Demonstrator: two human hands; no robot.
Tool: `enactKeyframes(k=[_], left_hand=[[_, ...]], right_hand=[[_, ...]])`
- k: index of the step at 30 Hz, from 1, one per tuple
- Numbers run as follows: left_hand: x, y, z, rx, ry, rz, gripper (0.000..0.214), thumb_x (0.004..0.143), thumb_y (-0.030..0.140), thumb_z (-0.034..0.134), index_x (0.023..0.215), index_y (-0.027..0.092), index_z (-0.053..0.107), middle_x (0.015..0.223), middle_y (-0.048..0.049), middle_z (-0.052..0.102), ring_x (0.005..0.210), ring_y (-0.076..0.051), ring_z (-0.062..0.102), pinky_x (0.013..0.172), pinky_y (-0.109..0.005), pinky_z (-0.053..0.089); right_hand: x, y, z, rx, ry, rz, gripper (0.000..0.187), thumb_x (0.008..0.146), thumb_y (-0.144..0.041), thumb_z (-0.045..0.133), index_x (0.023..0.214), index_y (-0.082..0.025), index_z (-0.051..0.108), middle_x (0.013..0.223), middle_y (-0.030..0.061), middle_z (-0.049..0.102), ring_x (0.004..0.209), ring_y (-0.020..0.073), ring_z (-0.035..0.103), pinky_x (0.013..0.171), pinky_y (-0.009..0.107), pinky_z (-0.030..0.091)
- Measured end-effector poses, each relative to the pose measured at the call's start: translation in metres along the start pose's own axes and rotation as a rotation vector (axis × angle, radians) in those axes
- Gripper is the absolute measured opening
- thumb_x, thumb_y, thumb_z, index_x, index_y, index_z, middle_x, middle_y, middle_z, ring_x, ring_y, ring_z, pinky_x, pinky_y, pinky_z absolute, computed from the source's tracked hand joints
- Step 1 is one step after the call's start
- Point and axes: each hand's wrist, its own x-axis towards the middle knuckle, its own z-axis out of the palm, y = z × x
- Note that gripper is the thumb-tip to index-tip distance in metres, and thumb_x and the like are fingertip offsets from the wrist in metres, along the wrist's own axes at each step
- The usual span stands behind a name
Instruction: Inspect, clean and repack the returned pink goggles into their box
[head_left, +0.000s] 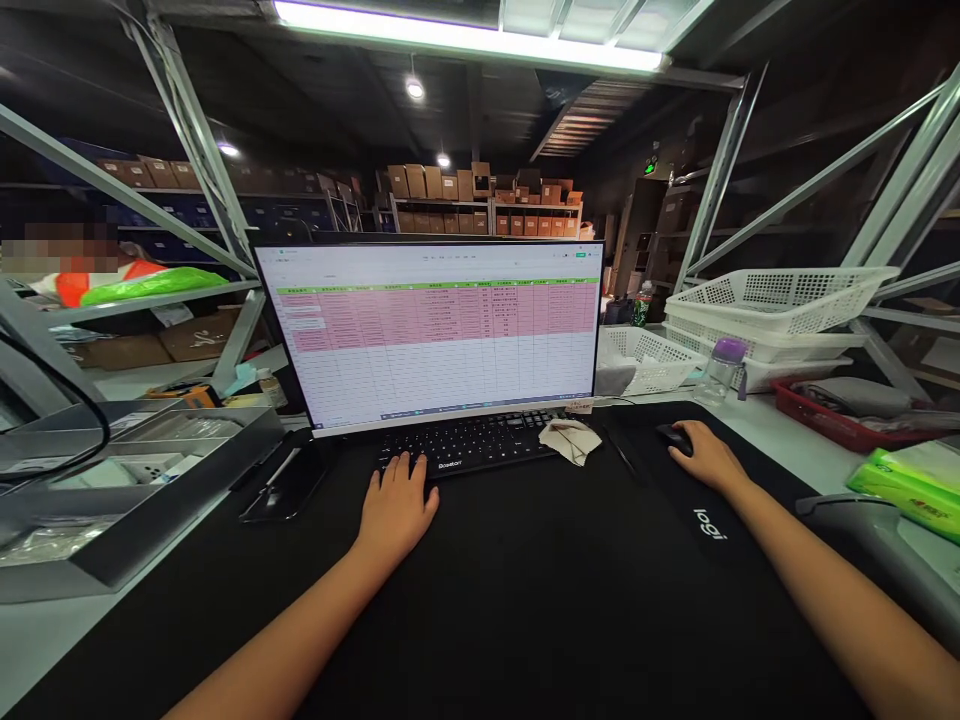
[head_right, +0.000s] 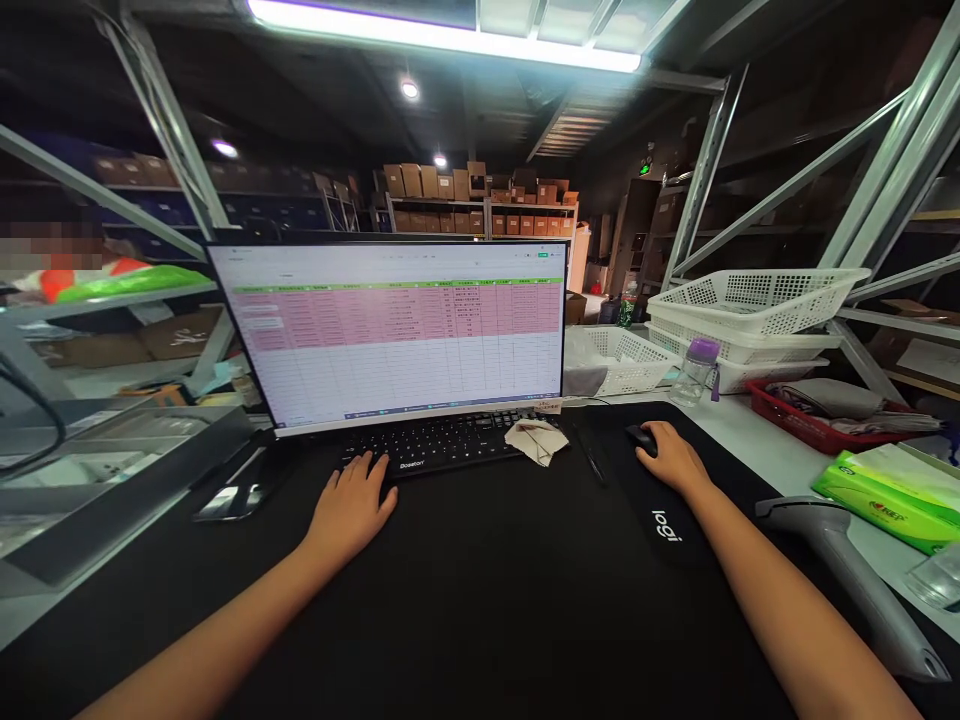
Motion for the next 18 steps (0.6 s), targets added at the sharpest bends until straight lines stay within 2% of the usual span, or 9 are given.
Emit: enactKeyframes(k=[18], left_hand=[[0.0002,0.0004,-0.0007,0.000,-0.003,-0.004,0.056,0.098,0.033,0.043,0.147,0.006,0.050,0.153,-0.0242,0.048,0.142,-0.037,0.046,0.115,-0.053,0.038]], right_hand=[[0.0044,0.0011,0.0047,0.008,0.012,-0.001,0.044,0.080,-0.033,0.058,0.122,-0.019,0.059,0.127,0.0137,0.063,0.119,0.0289,0.062,0.106,0.042,0.048]])
